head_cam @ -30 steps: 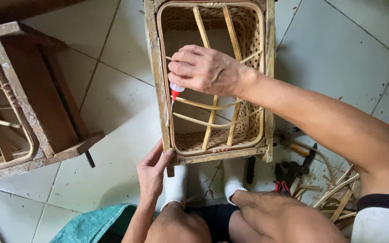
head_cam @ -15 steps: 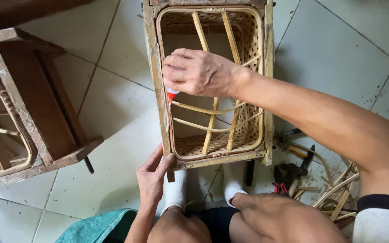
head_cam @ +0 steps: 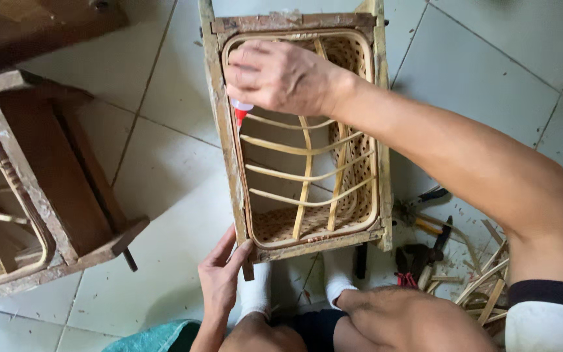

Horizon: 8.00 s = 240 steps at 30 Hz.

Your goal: The person assembles a rectangular basket frame by inserting curved bamboo strips into a wooden mold, tapping them with a hammer, trimming excess with pliers, and applying glue to the joints. The person repeats this process on multiple frames.

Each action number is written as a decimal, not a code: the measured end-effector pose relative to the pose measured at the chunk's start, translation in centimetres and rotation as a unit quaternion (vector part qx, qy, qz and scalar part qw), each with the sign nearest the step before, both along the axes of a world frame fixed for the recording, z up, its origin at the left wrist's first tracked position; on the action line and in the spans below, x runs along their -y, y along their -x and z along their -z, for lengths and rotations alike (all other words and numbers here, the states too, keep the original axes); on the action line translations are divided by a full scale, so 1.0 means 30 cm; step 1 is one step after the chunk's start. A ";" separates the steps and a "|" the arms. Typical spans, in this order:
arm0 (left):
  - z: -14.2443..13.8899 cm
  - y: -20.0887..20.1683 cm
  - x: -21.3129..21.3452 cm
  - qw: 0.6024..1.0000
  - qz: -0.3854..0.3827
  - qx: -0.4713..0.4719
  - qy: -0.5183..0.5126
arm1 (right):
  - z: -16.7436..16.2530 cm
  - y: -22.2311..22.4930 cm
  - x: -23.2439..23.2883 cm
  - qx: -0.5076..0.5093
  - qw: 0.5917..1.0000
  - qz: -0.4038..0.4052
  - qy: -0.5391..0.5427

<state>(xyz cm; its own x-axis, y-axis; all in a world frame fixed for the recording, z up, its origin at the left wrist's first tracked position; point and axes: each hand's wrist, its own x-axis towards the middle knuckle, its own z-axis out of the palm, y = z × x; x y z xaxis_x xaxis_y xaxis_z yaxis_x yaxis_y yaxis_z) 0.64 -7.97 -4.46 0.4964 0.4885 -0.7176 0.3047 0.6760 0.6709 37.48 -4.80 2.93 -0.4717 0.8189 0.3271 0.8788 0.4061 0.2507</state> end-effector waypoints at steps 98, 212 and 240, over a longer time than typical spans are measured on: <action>0.282 0.214 0.022 0.979 0.152 -0.051 -0.125 | 0.080 -0.270 0.527 -0.130 0.902 0.411 0.028; 0.095 0.112 0.122 0.984 0.068 0.069 -0.149 | -0.062 0.617 1.007 -0.296 0.865 0.384 0.131; 0.087 0.092 0.098 0.981 0.088 0.082 -0.155 | -0.091 0.645 0.806 -0.324 0.877 0.311 0.170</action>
<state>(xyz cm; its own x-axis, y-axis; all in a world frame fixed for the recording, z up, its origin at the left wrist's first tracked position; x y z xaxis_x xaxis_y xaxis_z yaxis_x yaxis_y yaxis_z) -2.13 -10.90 -7.09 0.6890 0.5668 -0.4517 0.2700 0.3776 0.8857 18.14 -28.97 5.65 0.2963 0.9539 0.0482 0.8701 -0.2488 -0.4255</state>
